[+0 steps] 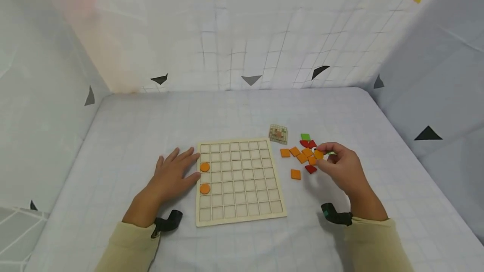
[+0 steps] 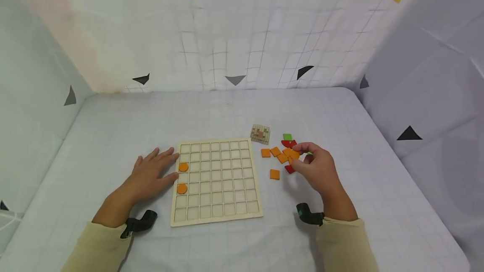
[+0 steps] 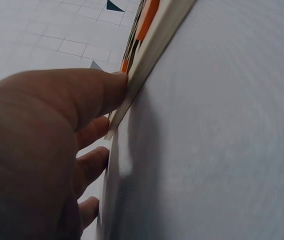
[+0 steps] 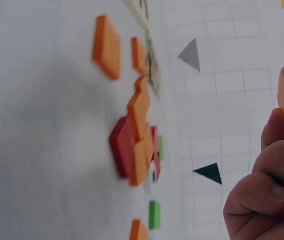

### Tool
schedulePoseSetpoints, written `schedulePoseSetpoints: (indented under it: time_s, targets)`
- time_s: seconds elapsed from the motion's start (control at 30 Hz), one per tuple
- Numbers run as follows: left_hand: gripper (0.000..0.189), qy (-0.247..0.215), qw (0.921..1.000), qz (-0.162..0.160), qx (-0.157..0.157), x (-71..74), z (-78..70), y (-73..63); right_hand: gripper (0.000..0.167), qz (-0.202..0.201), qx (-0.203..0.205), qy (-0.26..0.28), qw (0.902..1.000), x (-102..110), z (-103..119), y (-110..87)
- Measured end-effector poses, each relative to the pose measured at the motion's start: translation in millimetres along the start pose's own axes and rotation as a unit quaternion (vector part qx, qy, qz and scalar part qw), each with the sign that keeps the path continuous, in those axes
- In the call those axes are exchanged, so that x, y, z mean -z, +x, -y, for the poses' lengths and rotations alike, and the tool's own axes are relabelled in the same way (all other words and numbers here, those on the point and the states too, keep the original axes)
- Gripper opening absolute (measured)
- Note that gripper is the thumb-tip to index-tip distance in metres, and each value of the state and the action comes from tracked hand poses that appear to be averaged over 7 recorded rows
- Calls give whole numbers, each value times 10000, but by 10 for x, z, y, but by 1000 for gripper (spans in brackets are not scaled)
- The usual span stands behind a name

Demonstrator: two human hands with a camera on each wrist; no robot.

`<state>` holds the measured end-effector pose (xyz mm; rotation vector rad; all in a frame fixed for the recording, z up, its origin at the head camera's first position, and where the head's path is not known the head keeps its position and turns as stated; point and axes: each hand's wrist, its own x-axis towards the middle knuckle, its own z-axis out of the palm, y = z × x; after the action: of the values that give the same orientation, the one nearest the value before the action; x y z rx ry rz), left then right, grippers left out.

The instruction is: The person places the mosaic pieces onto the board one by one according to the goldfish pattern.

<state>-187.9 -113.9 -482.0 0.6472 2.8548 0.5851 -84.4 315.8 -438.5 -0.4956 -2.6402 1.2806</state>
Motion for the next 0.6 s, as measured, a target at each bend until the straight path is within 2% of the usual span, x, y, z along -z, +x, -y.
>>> schedulePoseSetpoints:
  time_s: [0.1,0.23,0.4,0.6]
  targets:
    - [63,-35,10000,32,-10,18,1,4,32,42,107,217,9997,-42,125,-10]
    - [63,-99,9999,101,-70,-2,-82,83,32,216,242,388,9987,-56,184,-31]
    - [64,-19,9997,155,-206,-1,-209,231,29,555,874,537,9932,-119,302,-125]
    - [64,-13,9997,243,-79,-3,-282,237,26,1132,1384,411,9830,-336,535,-203]
